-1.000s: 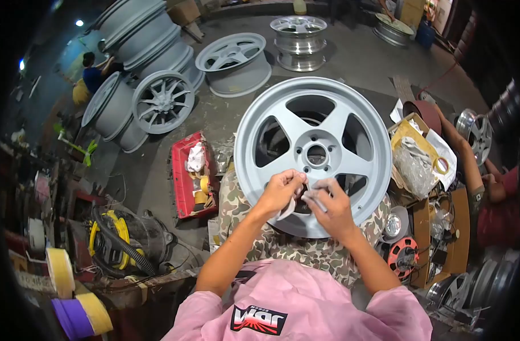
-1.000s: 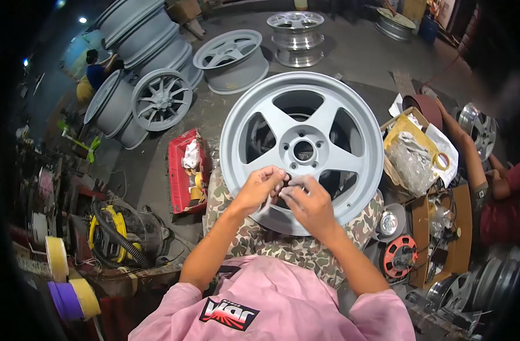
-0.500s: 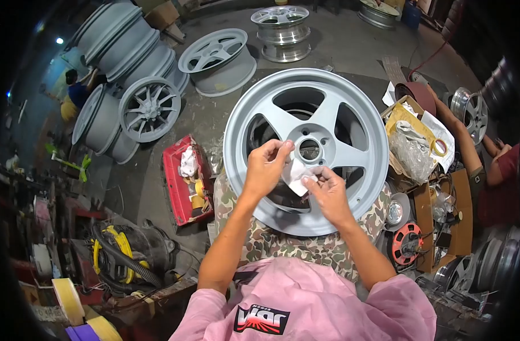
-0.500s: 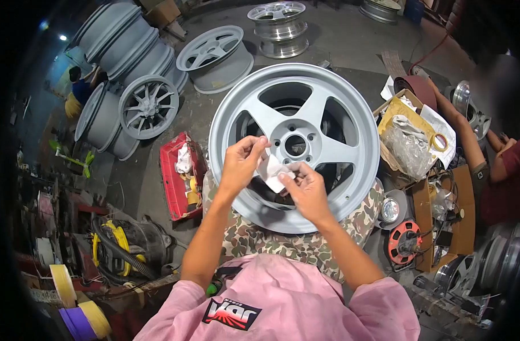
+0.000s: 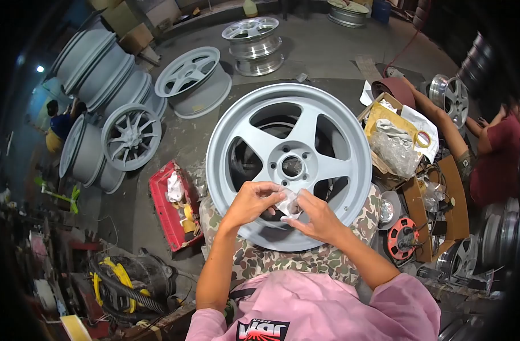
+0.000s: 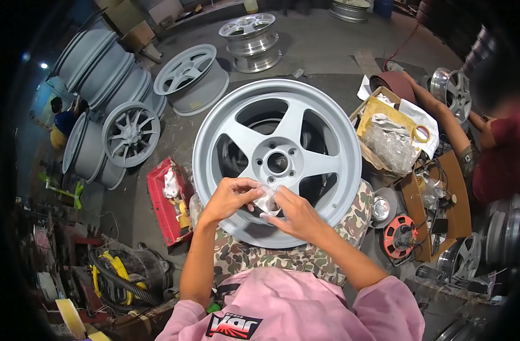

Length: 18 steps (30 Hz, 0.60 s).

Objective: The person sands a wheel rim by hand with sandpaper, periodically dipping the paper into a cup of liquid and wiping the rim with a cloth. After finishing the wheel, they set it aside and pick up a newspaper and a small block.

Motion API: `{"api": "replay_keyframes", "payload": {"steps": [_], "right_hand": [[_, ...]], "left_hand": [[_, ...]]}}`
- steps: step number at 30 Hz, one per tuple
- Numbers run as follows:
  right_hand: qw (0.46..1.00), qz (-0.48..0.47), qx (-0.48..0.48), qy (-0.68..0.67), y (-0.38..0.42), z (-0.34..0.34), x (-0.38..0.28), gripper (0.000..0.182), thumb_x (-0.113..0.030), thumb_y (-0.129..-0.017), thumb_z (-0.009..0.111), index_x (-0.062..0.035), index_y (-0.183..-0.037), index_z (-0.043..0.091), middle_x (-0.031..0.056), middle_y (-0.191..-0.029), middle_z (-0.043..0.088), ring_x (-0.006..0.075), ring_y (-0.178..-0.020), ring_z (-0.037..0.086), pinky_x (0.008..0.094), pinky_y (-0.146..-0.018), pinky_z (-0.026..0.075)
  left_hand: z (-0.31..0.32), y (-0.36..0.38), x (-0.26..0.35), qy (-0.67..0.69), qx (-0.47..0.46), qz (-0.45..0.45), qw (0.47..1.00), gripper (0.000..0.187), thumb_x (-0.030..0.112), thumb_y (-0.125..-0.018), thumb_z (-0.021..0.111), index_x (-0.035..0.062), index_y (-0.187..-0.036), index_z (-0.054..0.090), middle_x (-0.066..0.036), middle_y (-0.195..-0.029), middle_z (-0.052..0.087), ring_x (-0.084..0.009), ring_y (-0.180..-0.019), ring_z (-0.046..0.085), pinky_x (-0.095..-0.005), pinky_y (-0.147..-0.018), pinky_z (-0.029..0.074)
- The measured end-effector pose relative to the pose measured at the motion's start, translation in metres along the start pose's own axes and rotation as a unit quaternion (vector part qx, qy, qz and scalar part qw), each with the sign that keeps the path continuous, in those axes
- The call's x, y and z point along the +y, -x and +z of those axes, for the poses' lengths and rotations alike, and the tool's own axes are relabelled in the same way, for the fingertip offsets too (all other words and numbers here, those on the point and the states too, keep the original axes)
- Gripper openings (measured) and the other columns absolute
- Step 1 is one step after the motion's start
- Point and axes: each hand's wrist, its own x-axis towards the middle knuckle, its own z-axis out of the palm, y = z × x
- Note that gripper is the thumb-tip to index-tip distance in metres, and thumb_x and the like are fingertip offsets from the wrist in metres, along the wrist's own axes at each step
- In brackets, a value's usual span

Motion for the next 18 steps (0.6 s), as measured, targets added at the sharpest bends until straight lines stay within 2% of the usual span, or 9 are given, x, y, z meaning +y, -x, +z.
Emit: {"api": "replay_keyframes", "payload": {"steps": [3, 5, 6, 7, 9, 10, 11, 14, 18], "right_hand": [[0.999, 0.026, 0.019, -0.004, 0.012, -0.013, 0.011, 0.028, -0.014, -0.086, 0.082, -0.0003, -0.097, 0.060, 0.0147, -0.089, 0.057, 0.0336, -0.079, 0.060, 0.0404, -0.071, 0.050], [0.998, 0.033, 0.027, 0.054, 0.012, -0.040, 0.026, 0.022, -0.013, -0.092, 0.076, 0.0010, -0.102, 0.063, 0.0152, -0.089, 0.062, 0.0335, -0.081, 0.066, 0.0397, -0.071, 0.053], [0.993, 0.096, 0.058, 0.045, 0.012, -0.051, 0.032, 0.022, -0.013, -0.092, 0.075, 0.0011, -0.105, 0.064, 0.0164, -0.093, 0.064, 0.0347, -0.083, 0.067, 0.0399, -0.074, 0.054], [0.983, 0.156, 0.088, 0.035, 0.010, -0.062, 0.038, 0.022, -0.013, -0.093, 0.073, 0.0012, -0.107, 0.065, 0.0176, -0.096, 0.067, 0.0359, -0.086, 0.068, 0.0401, -0.077, 0.055], [0.978, 0.159, 0.126, 0.047, 0.008, -0.082, 0.068, 0.021, -0.014, -0.095, 0.070, 0.0031, -0.107, 0.067, 0.0210, -0.101, 0.070, 0.0399, -0.093, 0.069, 0.0422, -0.084, 0.055], [0.972, 0.151, 0.153, 0.092, 0.007, -0.089, 0.084, 0.021, -0.015, -0.096, 0.069, 0.0038, -0.105, 0.069, 0.0225, -0.101, 0.070, 0.0420, -0.094, 0.069, 0.0446, -0.086, 0.055], [0.964, 0.143, 0.178, 0.136, 0.005, -0.095, 0.098, 0.022, -0.016, -0.097, 0.067, 0.0045, -0.104, 0.070, 0.0240, -0.102, 0.070, 0.0440, -0.096, 0.068, 0.0470, -0.088, 0.054], [0.943, 0.230, 0.065, 0.231, 0.005, -0.103, 0.117, 0.027, -0.021, -0.100, 0.063, 0.0045, -0.097, 0.073, 0.0260, -0.102, 0.070, 0.0461, -0.098, 0.067, 0.0501, -0.087, 0.053], [0.938, 0.250, 0.035, 0.237, -0.034, -0.075, 0.108, 0.035, -0.027, -0.102, 0.058, 0.0032, -0.090, 0.072, 0.0280, -0.099, 0.070, 0.0476, -0.095, 0.067, 0.0563, -0.084, 0.051]], "left_hand": [[-0.008, 0.006, 0.001, 0.031, -0.046, 0.002, 0.998, 0.023, 0.009, -0.098, 0.072, -0.0037, -0.117, 0.074, -0.005, -0.092, 0.074, -0.0069, -0.075, 0.065, -0.0229, -0.070, 0.055], [-0.015, 0.007, -0.009, 0.062, 0.020, 0.054, 0.996, 0.024, 0.006, -0.100, 0.068, -0.0044, -0.121, 0.072, -0.008, -0.102, 0.075, -0.0093, -0.085, 0.068, -0.0248, -0.075, 0.056], [-0.022, 0.008, -0.018, -0.013, 0.070, 0.061, 0.996, 0.031, 0.009, -0.099, 0.070, -0.0071, -0.125, 0.068, -0.014, -0.109, 0.075, -0.0182, -0.100, 0.070, -0.0313, -0.092, 0.056], [-0.022, 0.010, -0.019, -0.013, 0.066, 0.063, 0.996, 0.031, 0.009, -0.099, 0.070, -0.0071, -0.125, 0.068, -0.014, -0.109, 0.075, -0.0182, -0.100, 0.070, -0.0313, -0.092, 0.056], [-0.023, 0.015, -0.019, -0.288, 0.201, 0.112, 0.930, 0.038, 0.014, -0.095, 0.075, -0.0088, -0.125, 0.067, -0.021, -0.111, 0.074, -0.0287, -0.104, 0.072, -0.0370, -0.096, 0.055], [-0.024, 0.014, -0.032, -0.362, 0.199, 0.158, 0.897, 0.055, 0.021, -0.089, 0.081, -0.0098, -0.130, 0.062, -0.027, -0.121, 0.069, -0.0380, -0.112, 0.069, -0.0427, -0.100, 0.053], [-0.022, 0.013, -0.044, -0.363, 0.201, 0.161, 0.896, 0.055, 0.021, -0.089, 0.081, -0.0098, -0.130, 0.062, -0.027, -0.121, 0.069, -0.0380, -0.112, 0.069, -0.0427, -0.100, 0.053], [-0.007, 0.014, -0.077, -0.503, 0.192, 0.098, 0.837, 0.081, 0.024, -0.078, 0.088, -0.0108, -0.140, 0.049, -0.025, -0.131, 0.060, -0.0416, -0.120, 0.061, -0.0454, -0.100, 0.050], [0.012, -0.002, -0.074, -0.555, 0.205, 0.040, 0.805, 0.080, 0.023, -0.075, 0.090, -0.0092, -0.136, 0.049, -0.023, -0.122, 0.061, -0.0402, -0.116, 0.060, -0.0442, -0.100, 0.048]]}}
